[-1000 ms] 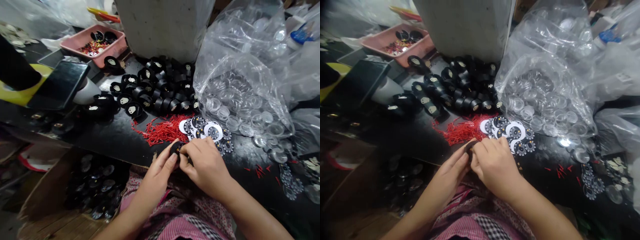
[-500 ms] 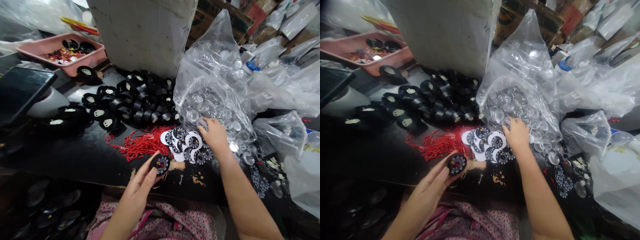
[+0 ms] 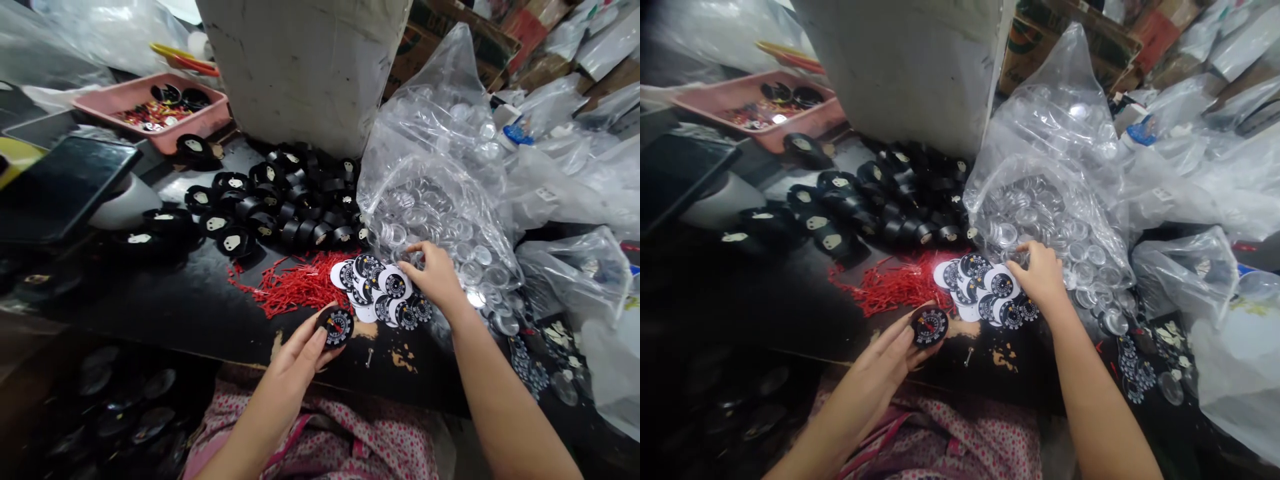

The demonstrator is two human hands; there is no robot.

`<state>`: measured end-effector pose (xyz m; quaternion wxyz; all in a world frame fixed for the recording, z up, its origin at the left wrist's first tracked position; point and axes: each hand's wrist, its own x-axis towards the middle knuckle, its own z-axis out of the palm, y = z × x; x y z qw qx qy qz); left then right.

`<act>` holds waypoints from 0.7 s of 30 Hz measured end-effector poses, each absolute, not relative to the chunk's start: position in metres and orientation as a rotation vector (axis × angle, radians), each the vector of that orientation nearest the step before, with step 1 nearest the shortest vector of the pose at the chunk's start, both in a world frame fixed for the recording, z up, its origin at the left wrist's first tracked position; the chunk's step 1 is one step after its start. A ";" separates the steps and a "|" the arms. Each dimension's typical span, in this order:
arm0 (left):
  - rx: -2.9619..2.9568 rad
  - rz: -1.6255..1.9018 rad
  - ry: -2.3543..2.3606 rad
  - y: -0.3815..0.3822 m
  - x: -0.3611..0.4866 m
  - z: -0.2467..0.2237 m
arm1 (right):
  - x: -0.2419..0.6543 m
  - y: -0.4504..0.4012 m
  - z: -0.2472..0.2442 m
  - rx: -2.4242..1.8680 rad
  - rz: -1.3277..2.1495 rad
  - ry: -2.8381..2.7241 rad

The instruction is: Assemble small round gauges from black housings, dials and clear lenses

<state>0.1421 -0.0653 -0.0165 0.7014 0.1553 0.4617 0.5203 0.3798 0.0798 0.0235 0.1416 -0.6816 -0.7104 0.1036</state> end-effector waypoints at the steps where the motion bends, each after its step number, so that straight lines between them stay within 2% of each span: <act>1: 0.303 1.172 1.010 -0.064 0.142 -0.013 | 0.377 0.074 0.027 -1.934 0.306 -2.032; 3: 0.210 1.169 0.950 -0.061 0.143 -0.006 | 0.364 0.052 0.035 -1.794 0.388 -1.998; 6: 0.109 1.114 0.856 -0.059 0.144 0.003 | 0.331 0.010 0.044 -1.397 0.755 -2.075; 8: 0.083 1.093 0.837 -0.059 0.145 0.006 | 0.308 -0.013 0.045 -1.287 0.747 -2.184; 12: 0.207 1.098 0.897 -0.062 0.145 0.005 | 0.288 -0.030 0.041 -1.249 0.543 -2.322; 18: 0.530 1.113 0.997 -0.068 0.145 -0.002 | 0.292 -0.020 0.045 -1.276 0.846 -2.042; 21: 0.720 1.060 1.006 -0.072 0.147 0.000 | 0.285 -0.016 0.042 -1.393 0.804 -2.042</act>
